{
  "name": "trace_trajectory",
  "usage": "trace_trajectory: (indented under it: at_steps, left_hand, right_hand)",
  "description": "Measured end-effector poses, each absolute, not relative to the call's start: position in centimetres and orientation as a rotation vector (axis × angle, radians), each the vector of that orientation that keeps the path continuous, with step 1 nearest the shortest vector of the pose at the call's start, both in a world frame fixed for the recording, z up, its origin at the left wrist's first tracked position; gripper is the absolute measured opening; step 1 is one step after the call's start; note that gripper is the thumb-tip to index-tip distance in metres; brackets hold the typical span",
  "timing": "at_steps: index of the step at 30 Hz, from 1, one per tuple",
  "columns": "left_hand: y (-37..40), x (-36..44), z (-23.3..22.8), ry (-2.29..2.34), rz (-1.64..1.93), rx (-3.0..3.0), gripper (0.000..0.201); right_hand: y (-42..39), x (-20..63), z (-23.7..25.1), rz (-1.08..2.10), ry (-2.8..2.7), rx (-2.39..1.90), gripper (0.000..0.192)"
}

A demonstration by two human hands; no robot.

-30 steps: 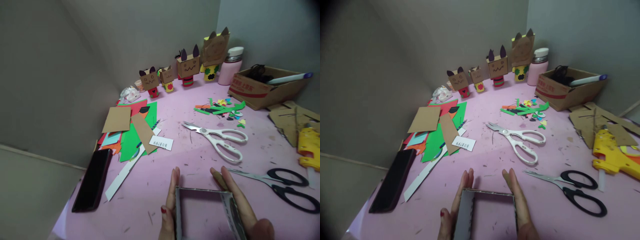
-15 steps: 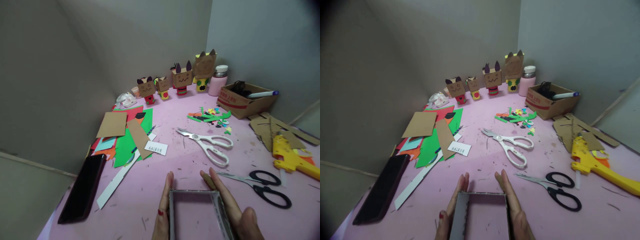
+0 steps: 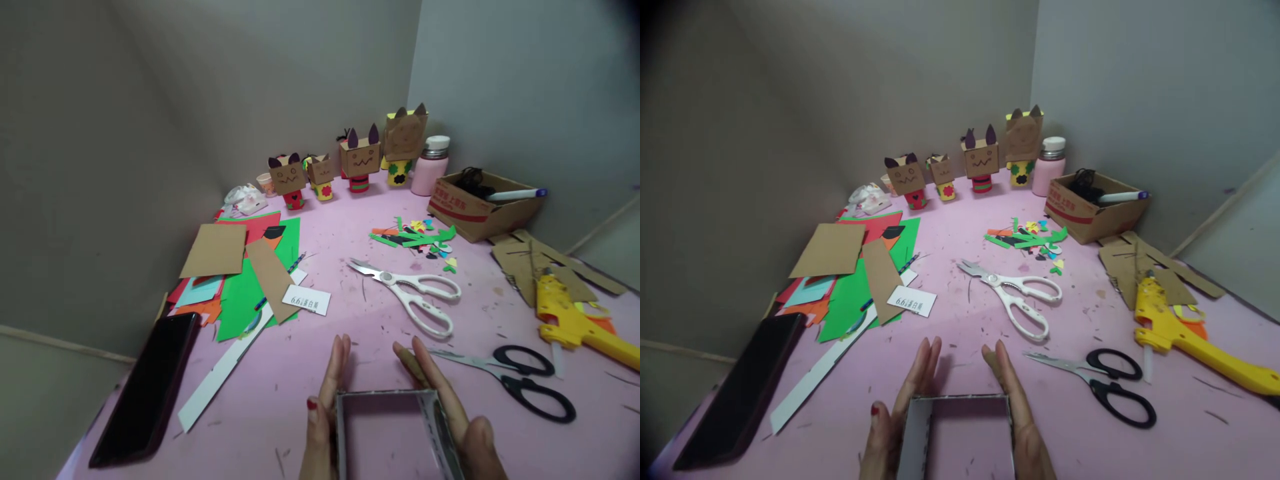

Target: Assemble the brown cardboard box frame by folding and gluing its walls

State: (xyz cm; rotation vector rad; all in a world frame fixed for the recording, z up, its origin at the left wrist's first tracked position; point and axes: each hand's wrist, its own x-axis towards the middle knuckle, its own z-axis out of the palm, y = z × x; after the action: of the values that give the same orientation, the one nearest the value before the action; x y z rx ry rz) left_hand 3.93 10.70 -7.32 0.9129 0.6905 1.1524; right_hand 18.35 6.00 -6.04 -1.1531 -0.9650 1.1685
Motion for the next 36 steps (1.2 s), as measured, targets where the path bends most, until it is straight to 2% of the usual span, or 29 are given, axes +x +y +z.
trace_trajectory:
  at_steps: [4, 8, 11, 16, 23, 28, 32, 36]
  left_hand:
    - [10.5, 3.8, -7.5, 0.729, 1.153, 0.938, 0.053]
    - [10.3, 3.4, -6.6, 0.751, 1.109, 0.942, 0.062]
    - [10.5, 3.4, -6.3, 0.761, 1.102, 0.952, 0.060]
    - [10.9, 3.5, -7.0, 0.812, 1.109, 0.956, 0.058]
    - [10.7, 3.8, -7.0, 0.891, 1.217, 0.919, 0.055]
    - [11.0, 3.3, -7.3, 0.889, 1.074, 0.814, 0.058]
    - [9.9, 3.6, -6.0, 0.911, 1.104, 0.803, 0.044]
    - [8.6, 4.3, -4.1, 0.935, 1.097, 0.828, 0.044]
  right_hand:
    - [5.9, 18.4, -6.1, 1.120, -0.970, -1.098, 0.062]
    - [5.7, 18.4, -6.4, 1.102, -1.004, -1.080, 0.063]
    - [5.6, 18.2, -7.1, 1.079, -1.008, -1.088, 0.068]
    - [5.8, 18.2, -8.2, 1.119, -0.957, -1.079, 0.060]
    - [6.2, 18.3, -7.4, 1.168, -0.930, -1.104, 0.069]
    - [6.6, 18.2, -7.5, 1.195, -0.866, -1.124, 0.072]
    - [6.4, 18.1, -6.2, 1.269, -0.776, -1.136, 0.074]
    - [5.5, 17.7, -3.7, 1.356, -0.696, -1.146, 0.067]
